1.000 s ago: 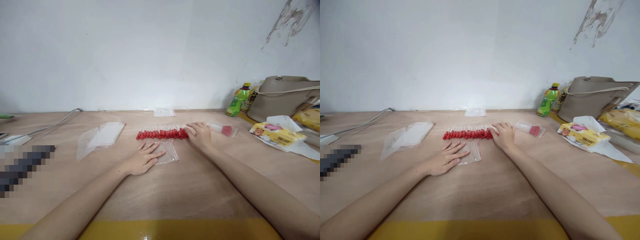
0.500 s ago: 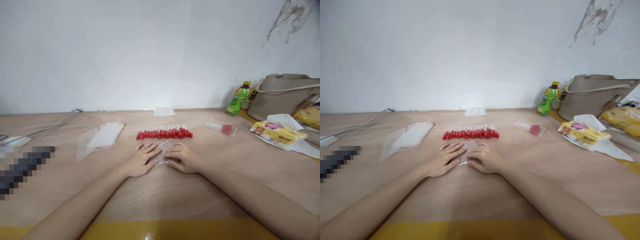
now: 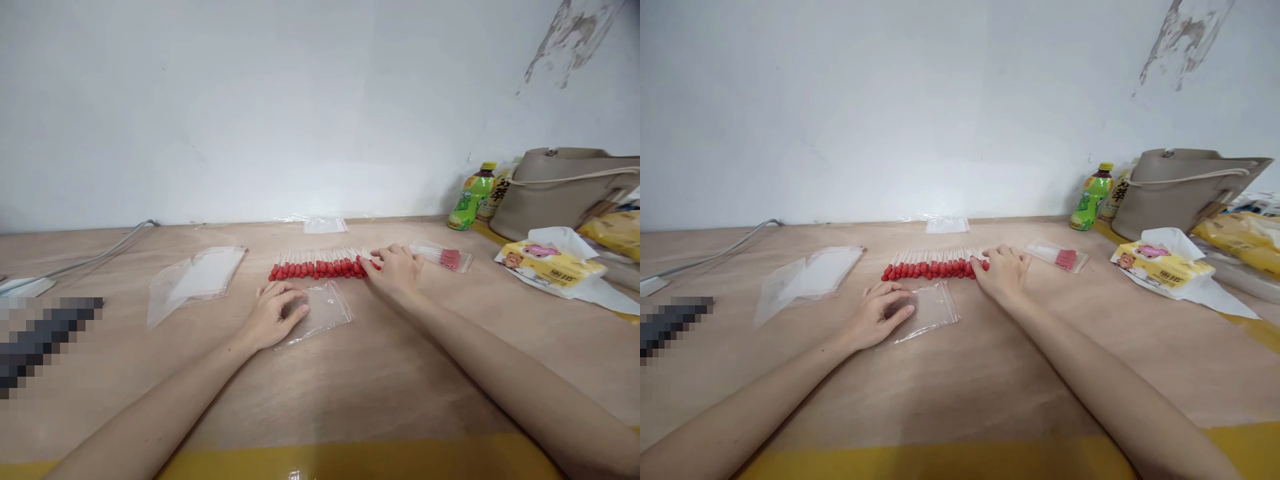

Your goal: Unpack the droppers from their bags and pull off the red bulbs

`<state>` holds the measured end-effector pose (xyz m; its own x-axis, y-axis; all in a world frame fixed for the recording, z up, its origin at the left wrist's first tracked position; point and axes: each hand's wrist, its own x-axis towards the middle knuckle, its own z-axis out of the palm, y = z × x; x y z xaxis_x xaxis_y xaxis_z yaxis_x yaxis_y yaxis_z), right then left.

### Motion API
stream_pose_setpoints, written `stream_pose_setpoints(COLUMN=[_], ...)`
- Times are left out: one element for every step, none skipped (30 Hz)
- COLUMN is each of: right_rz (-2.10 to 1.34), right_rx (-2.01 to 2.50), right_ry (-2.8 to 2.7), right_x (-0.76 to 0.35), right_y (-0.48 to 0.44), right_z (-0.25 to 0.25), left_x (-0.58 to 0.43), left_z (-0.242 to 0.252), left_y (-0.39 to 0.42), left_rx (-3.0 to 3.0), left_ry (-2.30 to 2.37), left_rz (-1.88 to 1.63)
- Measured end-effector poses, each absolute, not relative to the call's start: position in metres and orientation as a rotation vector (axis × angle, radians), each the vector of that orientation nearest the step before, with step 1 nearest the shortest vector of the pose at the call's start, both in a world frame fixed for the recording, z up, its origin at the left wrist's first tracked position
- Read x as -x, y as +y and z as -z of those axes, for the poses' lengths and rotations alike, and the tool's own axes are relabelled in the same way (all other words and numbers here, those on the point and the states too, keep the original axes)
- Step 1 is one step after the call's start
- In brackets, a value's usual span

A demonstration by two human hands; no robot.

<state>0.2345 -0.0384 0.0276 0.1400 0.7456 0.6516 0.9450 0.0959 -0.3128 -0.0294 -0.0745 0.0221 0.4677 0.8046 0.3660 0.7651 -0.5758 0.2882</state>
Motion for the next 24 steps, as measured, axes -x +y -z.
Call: stream_pose_setpoints(right_rz=[0.297,0.252,0.218,0.199,0.190,0.187,0.186,0.182,0.173,0.163,0.155,0.153,0.158,0.171,0.192,0.215,0.244,0.269,0.304,0.323,0.334,0.347,0.350,0.330], right_rx=[1.723,1.741,1.744,1.736,1.719,1.699,1.676,1.655,1.634,1.615,1.599,1.589,1.586,1.595,1.618,1.658,1.719,1.785,1.861,1.942,2.029,2.128,2.232,2.310], right_ry=[-1.659,-1.676,-1.695,-1.706,-1.709,-1.706,-1.705,-1.713,-1.731,-1.754,-1.773,-1.778,-1.766,-1.733,-1.688,-1.645,-1.585,-1.553,-1.524,-1.531,-1.554,-1.573,-1.580,-1.613], right_x=[-0.237,-0.238,-0.239,-0.239,-0.238,-0.236,-0.233,-0.231,-0.228,-0.227,-0.226,-0.227,-0.230,-0.235,-0.242,-0.251,-0.261,-0.272,-0.284,-0.295,-0.305,-0.314,-0.323,-0.330], right_y=[-0.035,-0.032,-0.030,-0.029,-0.029,-0.029,-0.030,-0.031,-0.031,-0.032,-0.032,-0.032,-0.031,-0.029,-0.027,-0.024,-0.021,-0.017,-0.014,-0.011,-0.008,-0.006,-0.003,-0.001], right_z=[-0.028,-0.028,-0.028,-0.029,-0.029,-0.030,-0.030,-0.031,-0.031,-0.032,-0.032,-0.033,-0.033,-0.034,-0.034,-0.034,-0.033,-0.032,-0.029,-0.026,-0.023,-0.019,-0.015,-0.011], left_x=[0.029,0.029,0.029,0.029,0.029,0.029,0.030,0.030,0.031,0.031,0.032,0.032,0.032,0.032,0.033,0.033,0.033,0.033,0.033,0.033,0.033,0.033,0.034,0.034], left_z=[-0.021,-0.020,-0.019,-0.018,-0.018,-0.018,-0.017,-0.017,-0.017,-0.017,-0.016,-0.016,-0.016,-0.016,-0.015,-0.015,-0.015,-0.015,-0.015,-0.015,-0.015,-0.015,-0.015,-0.014], left_y=[-0.074,-0.073,-0.072,-0.071,-0.070,-0.069,-0.068,-0.067,-0.066,-0.065,-0.064,-0.063,-0.063,-0.062,-0.061,-0.060,-0.060,-0.059,-0.059,-0.059,-0.059,-0.059,-0.060,-0.061], left_rx=[-2.604,-2.588,-2.568,-2.544,-2.517,-2.487,-2.455,-2.424,-2.396,-2.368,-2.340,-2.316,-2.295,-2.280,-2.272,-2.269,-2.272,-2.277,-2.284,-2.292,-2.295,-2.291,-2.277,-2.251], left_ry=[1.439,1.472,1.504,1.534,1.562,1.590,1.619,1.647,1.675,1.703,1.728,1.749,1.765,1.777,1.785,1.789,1.787,1.779,1.764,1.740,1.708,1.667,1.619,1.568], left_rz=[-0.738,-0.747,-0.756,-0.765,-0.771,-0.778,-0.782,-0.787,-0.790,-0.792,-0.793,-0.794,-0.794,-0.793,-0.791,-0.787,-0.781,-0.775,-0.772,-0.771,-0.772,-0.774,-0.779,-0.800])
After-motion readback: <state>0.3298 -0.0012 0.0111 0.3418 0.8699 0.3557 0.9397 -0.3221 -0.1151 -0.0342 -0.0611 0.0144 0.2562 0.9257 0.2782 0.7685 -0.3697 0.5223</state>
